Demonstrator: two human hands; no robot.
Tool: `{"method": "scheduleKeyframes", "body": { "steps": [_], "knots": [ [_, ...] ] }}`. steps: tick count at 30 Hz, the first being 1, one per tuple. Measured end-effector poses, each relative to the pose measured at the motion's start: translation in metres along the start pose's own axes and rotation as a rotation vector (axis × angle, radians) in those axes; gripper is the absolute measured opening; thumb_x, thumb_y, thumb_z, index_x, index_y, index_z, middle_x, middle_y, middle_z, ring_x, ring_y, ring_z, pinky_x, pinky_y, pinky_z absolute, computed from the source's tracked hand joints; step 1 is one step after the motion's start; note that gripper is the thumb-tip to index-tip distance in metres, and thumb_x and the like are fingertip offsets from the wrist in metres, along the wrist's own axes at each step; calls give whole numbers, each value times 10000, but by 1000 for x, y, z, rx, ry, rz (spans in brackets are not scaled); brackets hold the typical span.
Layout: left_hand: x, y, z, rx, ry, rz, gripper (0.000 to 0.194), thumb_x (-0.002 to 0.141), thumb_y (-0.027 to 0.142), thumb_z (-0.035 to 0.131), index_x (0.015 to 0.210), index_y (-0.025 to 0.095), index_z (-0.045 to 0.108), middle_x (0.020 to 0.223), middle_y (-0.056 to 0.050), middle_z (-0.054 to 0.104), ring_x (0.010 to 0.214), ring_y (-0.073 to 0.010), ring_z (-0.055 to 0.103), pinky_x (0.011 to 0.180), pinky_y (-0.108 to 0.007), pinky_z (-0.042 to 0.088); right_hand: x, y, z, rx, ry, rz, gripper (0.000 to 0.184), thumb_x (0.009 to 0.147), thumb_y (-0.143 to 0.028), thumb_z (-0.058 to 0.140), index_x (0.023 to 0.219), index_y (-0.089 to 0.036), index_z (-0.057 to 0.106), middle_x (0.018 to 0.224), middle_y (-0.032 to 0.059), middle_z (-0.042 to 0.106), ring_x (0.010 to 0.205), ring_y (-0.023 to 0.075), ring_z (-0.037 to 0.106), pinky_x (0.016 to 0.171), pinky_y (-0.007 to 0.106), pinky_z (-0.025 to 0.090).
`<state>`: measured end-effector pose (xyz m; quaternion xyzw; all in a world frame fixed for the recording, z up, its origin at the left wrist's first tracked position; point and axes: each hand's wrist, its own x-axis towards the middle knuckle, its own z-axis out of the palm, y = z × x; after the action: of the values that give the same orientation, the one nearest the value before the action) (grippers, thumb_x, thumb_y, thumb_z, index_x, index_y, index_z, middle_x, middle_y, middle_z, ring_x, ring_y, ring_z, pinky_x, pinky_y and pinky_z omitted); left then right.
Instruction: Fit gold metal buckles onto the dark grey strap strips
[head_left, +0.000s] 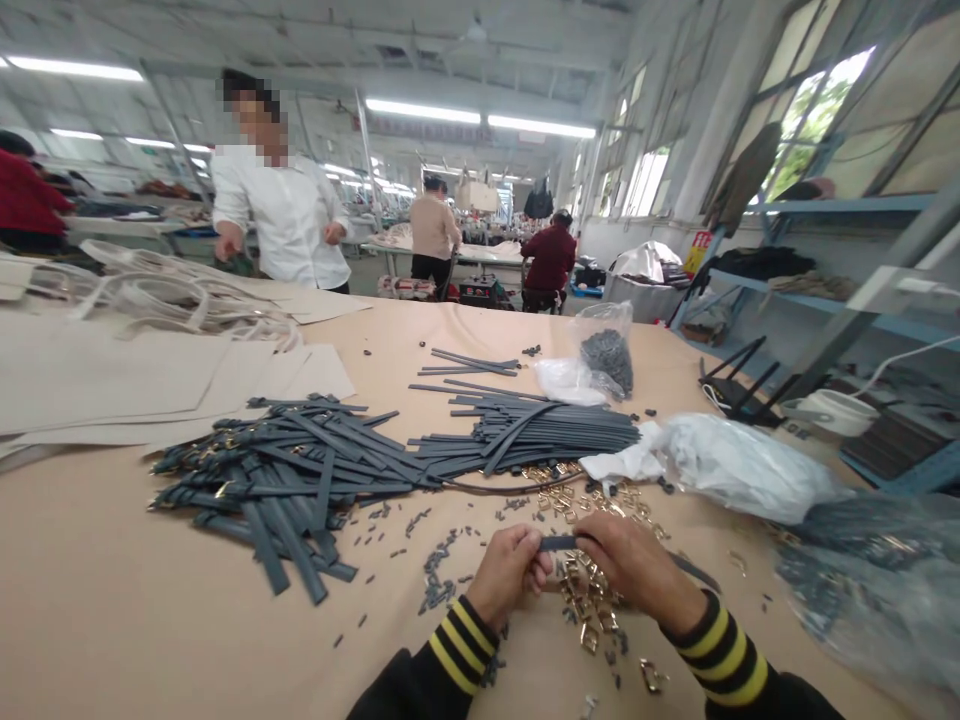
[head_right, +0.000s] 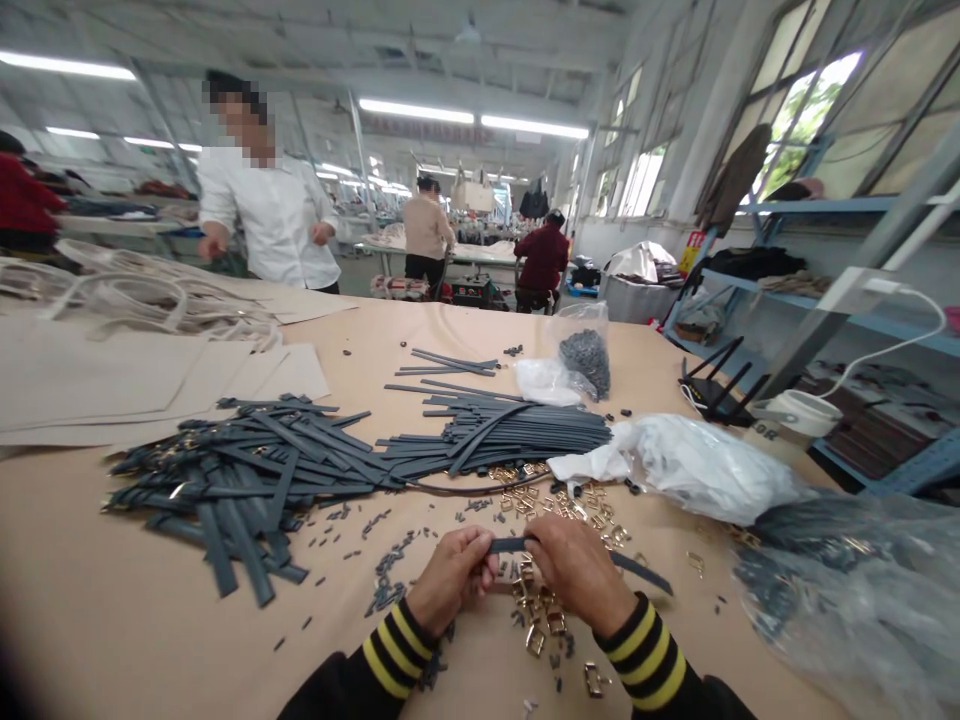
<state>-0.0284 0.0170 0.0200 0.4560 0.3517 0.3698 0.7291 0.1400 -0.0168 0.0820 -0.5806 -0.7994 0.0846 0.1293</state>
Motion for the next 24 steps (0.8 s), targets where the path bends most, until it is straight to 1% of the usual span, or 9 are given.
{"method": "scheduleKeyframes", "body": {
  "steps": [4, 9, 12, 14, 17, 19, 20, 22, 24],
  "knots": [
    [-4, -9, 5, -104, 21, -73, 334, 706, 455, 537, 638, 140, 447, 484, 12, 560, 336, -41, 431, 323, -132, 292, -13, 14, 14, 117, -9, 46, 186, 832, -201, 420, 870, -206, 602, 794, 29, 630, 748, 171, 567, 686, 278, 416],
    [-5, -6, 4, -107, 49, -134, 360, 692, 472, 544, 613, 130, 461, 450, 11, 553, 304, -38, 421, 305, -129, 278, -18, 18, 26, 191, 53, 41, 197, 835, -221, 422, 920, -192, 598, 843, 50, 633, 786, 175, 568, 737, 301, 430],
    [-5, -4, 3, -113, 62, -133, 358, 678, 467, 566, 612, 129, 468, 442, 18, 547, 302, -39, 421, 310, -135, 282, -21, 20, 29, 190, 77, 38, 176, 807, -232, 471, 938, -190, 580, 892, 56, 631, 831, 186, 563, 773, 319, 418],
    [-5, -4, 2, -123, 85, -119, 352, 684, 461, 565, 608, 133, 465, 435, 27, 534, 304, -39, 415, 309, -137, 279, -25, 25, 28, 171, 68, 61, 169, 788, -219, 484, 928, -195, 575, 896, 54, 629, 833, 193, 562, 764, 319, 413],
    [-3, -4, -2, -150, 156, -55, 346, 712, 461, 539, 606, 147, 443, 431, 51, 496, 314, -35, 395, 303, -132, 254, -38, 36, 18, 132, 5, 178, 128, 783, -223, 468, 840, -206, 582, 801, 33, 629, 749, 189, 567, 675, 294, 409],
    [-3, -2, -5, -202, 211, 0, 335, 718, 457, 538, 619, 161, 418, 434, 72, 462, 331, -34, 382, 306, -127, 246, -50, 40, 4, 143, -58, 277, 123, 782, -276, 478, 745, -203, 570, 676, 10, 605, 643, 174, 551, 589, 270, 383],
    [-3, -1, -6, -235, 228, 21, 330, 717, 452, 546, 626, 167, 404, 437, 80, 447, 338, -33, 376, 308, -125, 246, -55, 40, -4, 189, -96, 306, 155, 781, -312, 490, 700, -197, 556, 619, -2, 578, 594, 159, 531, 551, 255, 364],
    [-3, 4, -6, -289, 239, 44, 330, 709, 438, 567, 630, 174, 384, 440, 90, 424, 343, -30, 361, 313, -122, 249, -65, 35, -19, 400, -199, 303, 247, 784, -385, 502, 646, -182, 528, 540, -28, 511, 513, 118, 471, 492, 226, 325],
    [-3, 8, -5, -310, 229, 55, 338, 704, 431, 581, 627, 174, 376, 444, 91, 419, 343, -25, 357, 318, -121, 254, -71, 26, -26, 715, -286, 298, 337, 806, -464, 453, 672, -165, 532, 478, -53, 441, 424, 77, 382, 423, 202, 273]
  ]
}}
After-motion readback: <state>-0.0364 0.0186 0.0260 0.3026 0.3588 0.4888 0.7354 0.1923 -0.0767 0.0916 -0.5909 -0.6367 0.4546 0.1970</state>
